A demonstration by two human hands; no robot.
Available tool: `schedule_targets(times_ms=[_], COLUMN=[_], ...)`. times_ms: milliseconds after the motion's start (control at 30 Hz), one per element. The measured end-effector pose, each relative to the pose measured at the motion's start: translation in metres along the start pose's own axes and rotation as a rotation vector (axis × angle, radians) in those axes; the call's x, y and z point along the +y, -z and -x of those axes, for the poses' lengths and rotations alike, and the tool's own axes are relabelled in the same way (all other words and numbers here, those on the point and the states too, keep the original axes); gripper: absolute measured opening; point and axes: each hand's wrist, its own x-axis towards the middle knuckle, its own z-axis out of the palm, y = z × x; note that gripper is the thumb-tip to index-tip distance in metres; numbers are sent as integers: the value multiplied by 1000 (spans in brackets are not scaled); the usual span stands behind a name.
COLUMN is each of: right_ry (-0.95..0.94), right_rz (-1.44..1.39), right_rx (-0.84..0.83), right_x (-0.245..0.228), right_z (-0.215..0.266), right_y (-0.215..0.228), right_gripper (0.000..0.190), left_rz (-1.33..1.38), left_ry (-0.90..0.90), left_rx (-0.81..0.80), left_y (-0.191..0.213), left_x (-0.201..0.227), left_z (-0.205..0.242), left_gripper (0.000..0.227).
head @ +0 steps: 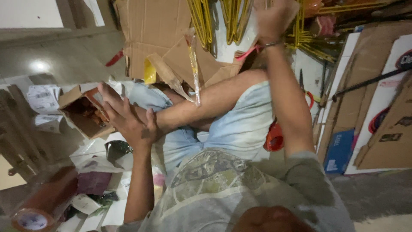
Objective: Assembling frames by taping yellow rods to cardboard supports using a tape dispenser.
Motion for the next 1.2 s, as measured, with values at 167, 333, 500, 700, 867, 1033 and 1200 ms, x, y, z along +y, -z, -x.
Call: schedule_targets(times_ms=[167,333,500,700,867,1033,1200], right_ry=[-32,-258,-376,-334,-398,-274,-276], right_rz=[-8,313,476,767,784,908,937], right_rx=[158,-254,-435,-537,-528,-442,-595], right_x=[103,111,78,105,126,147,170], right_z=[45,96,70,50,36,46,25], right_y=[45,31,19,-11,-19,-38,-25], right_gripper=[11,31,92,64,21,25,19], left_rz=[-34,-47,9,-8,-4,24,-28], left_ry=[26,-24,-10,-7,4,-53,-43], left_rx=[21,33,38,16,43,105,88], left_y=[-3,2,2,0,-10,-11,-14], left_x=[-2,6,-1,-1,-14,-13,-19], left_z=[-1,-4,-1,-3,3,0,7], left_gripper=[75,68,67,70,77,72,76])
